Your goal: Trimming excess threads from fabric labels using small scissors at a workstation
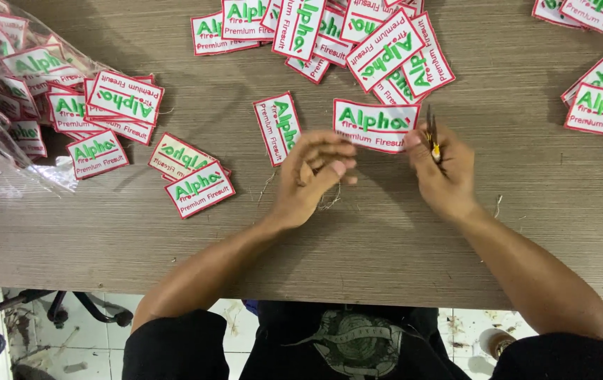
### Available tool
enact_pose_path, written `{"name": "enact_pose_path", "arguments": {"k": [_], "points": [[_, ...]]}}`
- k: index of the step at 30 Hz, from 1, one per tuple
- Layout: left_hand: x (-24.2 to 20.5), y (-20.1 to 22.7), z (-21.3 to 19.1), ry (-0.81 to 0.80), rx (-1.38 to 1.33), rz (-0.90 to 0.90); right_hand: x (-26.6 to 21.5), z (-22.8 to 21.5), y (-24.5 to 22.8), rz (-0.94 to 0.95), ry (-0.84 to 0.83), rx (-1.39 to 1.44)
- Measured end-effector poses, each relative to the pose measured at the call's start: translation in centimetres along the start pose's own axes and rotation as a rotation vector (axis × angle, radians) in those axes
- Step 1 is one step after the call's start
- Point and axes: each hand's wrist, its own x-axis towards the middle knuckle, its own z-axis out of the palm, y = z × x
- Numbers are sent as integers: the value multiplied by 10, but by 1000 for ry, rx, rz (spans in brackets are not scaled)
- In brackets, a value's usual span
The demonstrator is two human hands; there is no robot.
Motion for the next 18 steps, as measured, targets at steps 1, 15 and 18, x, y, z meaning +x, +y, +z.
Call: {"name": "enact_pose_path", "arguments": {"k": [1, 15, 18], "points": [[0, -9, -8, 1, 0, -1, -1, -1, 5, 2, -1, 0], [1, 6, -7, 232, 63, -57, -3, -8, 26, -20, -43, 83], [10, 2, -11, 406, -39, -43, -5, -6, 15, -15, -16, 111]]}}
